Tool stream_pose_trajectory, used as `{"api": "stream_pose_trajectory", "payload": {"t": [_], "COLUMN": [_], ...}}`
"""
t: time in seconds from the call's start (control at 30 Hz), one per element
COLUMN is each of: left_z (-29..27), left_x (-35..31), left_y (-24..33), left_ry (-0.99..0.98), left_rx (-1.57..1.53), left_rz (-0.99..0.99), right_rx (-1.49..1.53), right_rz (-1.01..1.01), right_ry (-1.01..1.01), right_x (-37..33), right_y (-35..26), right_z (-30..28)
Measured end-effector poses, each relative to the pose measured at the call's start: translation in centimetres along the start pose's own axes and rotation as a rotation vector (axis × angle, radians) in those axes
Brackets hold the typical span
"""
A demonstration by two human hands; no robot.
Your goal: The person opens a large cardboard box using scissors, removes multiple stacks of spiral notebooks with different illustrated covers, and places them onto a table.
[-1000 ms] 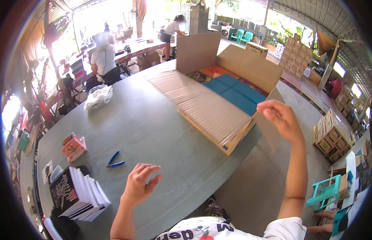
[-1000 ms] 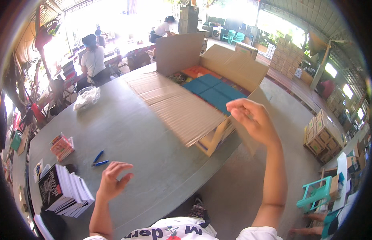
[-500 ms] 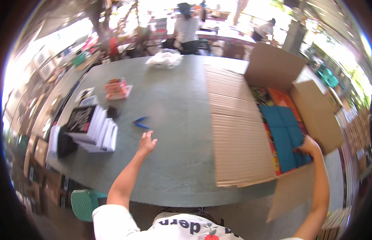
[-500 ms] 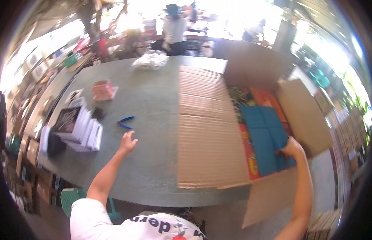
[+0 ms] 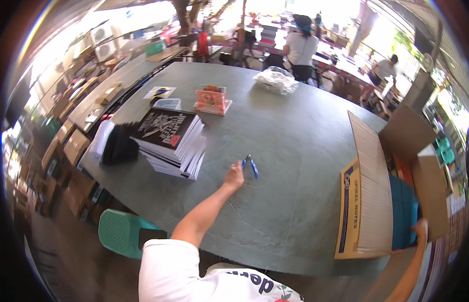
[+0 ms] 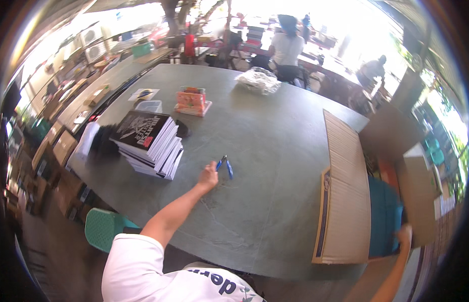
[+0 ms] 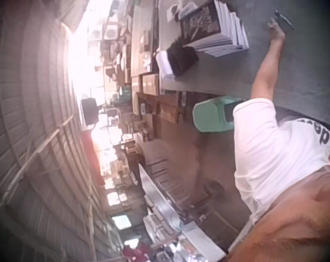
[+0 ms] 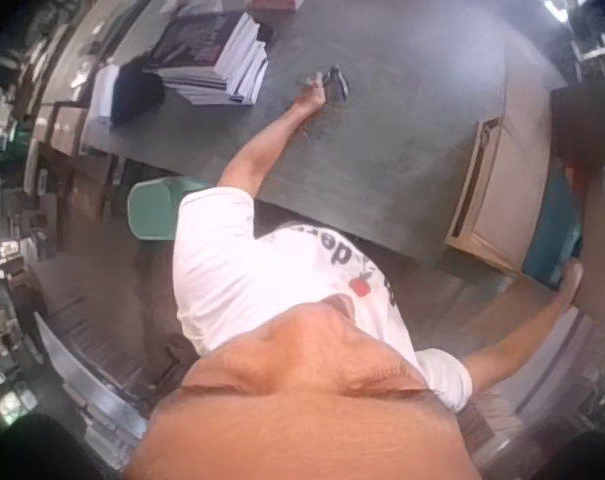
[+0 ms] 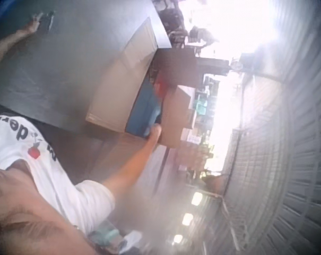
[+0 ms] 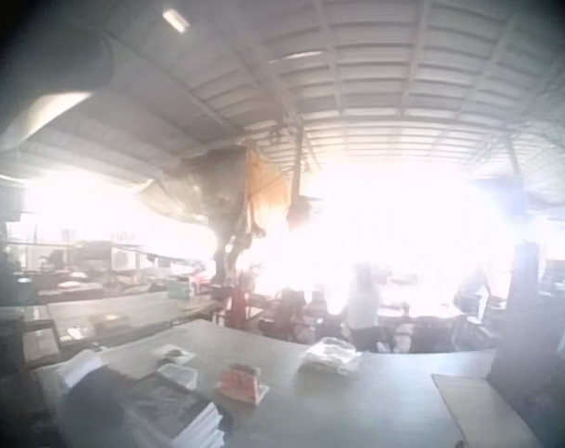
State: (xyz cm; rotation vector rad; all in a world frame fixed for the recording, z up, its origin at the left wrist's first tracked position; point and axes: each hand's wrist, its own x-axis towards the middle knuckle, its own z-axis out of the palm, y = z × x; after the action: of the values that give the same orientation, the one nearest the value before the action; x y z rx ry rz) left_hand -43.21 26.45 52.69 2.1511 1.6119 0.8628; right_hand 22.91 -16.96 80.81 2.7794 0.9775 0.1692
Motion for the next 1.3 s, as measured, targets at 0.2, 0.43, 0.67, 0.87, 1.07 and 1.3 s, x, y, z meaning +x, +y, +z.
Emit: {"api": "stream_pose_trajectory", "payload": {"t": [0.2,0.43,0.67,0.87,1.07,1.3], "left_z": [-8.7,-13.3,-7.5,0.4,-4.3,-22.9], "left_x": [0.7,1.9,-3.7,-8.9,-7.2,-15.2], "left_y": [-2.8,6.1,12.2,12.4,15.6,32.2], "left_ry": [-0.73,-0.487,-0.742,-0.617,-0.318,-0.157], "left_rx": [-0.945,-1.504,-0.896,-0.247,-0.529,-0.881], "left_rz": [-0.578,-0.275,0.051,0.389,0.401,1.496], "right_rx": [0.706,0.319,0.595,0.516,0.713,-0.013], "right_rz": [-0.294,-0.819,-0.551,-1.019,-0.766,-0.594], "right_ry": [0.838,0.176,-0.328,-0.512,0.095,0.42], "right_x": [-15.4,-28.6,-34.1,-35.6,-33.4,-21.3], "right_y": [-19.3,-46.1,-50.7,-42.9,-25.5,-12.7], "right_z": [-18.5,-1.3,7.7,-4.9,-16.5,-9.8]}}
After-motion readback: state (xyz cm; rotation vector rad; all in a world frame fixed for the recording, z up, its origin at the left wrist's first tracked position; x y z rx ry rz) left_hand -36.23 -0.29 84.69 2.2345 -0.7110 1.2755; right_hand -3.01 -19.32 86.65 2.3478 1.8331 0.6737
